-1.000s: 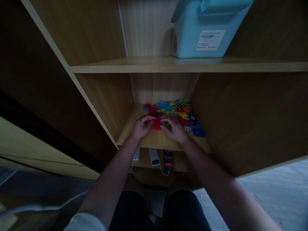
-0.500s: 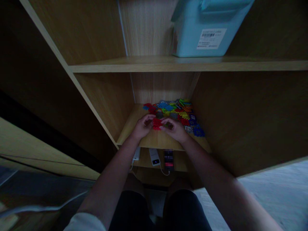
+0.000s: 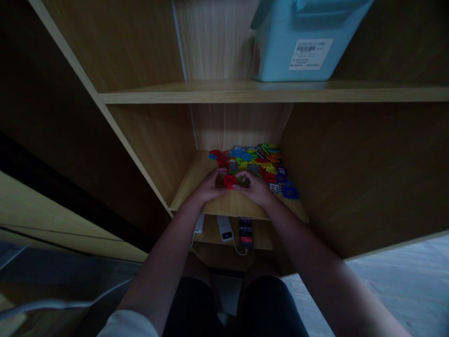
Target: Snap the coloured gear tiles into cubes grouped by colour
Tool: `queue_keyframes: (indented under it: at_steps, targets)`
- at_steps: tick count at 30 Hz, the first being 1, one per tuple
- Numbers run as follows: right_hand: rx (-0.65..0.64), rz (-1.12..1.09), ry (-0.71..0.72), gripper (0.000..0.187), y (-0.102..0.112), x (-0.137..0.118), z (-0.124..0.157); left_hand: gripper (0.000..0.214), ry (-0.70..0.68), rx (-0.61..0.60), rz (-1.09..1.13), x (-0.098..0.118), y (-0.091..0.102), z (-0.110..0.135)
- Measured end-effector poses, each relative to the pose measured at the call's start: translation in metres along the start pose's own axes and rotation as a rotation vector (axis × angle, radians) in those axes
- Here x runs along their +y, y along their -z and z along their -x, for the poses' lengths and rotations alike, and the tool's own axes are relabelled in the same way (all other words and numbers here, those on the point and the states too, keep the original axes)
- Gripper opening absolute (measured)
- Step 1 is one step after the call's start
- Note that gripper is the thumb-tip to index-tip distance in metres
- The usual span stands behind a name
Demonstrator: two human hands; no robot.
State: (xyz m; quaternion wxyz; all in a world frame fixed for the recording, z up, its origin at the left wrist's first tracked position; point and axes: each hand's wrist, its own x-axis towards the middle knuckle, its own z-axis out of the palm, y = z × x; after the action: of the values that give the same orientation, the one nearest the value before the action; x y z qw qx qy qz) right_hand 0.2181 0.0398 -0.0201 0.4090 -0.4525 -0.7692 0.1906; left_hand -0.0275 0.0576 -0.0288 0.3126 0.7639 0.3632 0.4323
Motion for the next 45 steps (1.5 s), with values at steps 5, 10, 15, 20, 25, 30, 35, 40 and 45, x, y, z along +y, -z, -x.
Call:
queue_keyframes:
  at_steps: [5, 10, 15, 20, 25, 30, 35, 40, 45]
  targets:
    - [-0.017, 0.006, 0.014, 0.036, 0.001, -0.003, 0.000, 0.071, -0.003, -0.005, -0.014, 0.002, 0.000, 0.001]
    - [-0.019, 0.016, 0.029, 0.036, 0.001, -0.005, 0.000, 0.066, -0.010, -0.009, -0.008, 0.007, -0.001, 0.002]
    - [-0.025, 0.024, 0.044, 0.036, 0.001, -0.006, -0.001, 0.063, -0.024, -0.019, -0.006, 0.010, -0.001, 0.001]
    - [-0.035, 0.028, 0.055, 0.034, 0.001, -0.006, -0.001, 0.063, -0.028, -0.014, -0.011, 0.009, -0.001, 0.001]
    - [-0.045, 0.027, 0.058, 0.035, 0.002, -0.007, 0.000, 0.064, -0.027, -0.020, -0.010, 0.007, 0.000, 0.001]
    - [-0.048, 0.020, 0.056, 0.039, 0.002, -0.009, 0.000, 0.065, -0.019, -0.023, -0.015, 0.007, 0.000, 0.001]
    - [-0.056, 0.009, 0.059, 0.039, 0.002, -0.007, 0.000, 0.066, -0.022, -0.020, -0.018, 0.009, 0.000, 0.001]
    - [-0.065, -0.008, 0.066, 0.037, 0.000, -0.005, -0.001, 0.063, -0.021, -0.019, -0.016, 0.011, 0.000, 0.002]
    - [-0.067, -0.026, 0.075, 0.038, -0.002, -0.002, -0.001, 0.062, -0.020, -0.025, -0.014, 0.011, 0.000, 0.002]
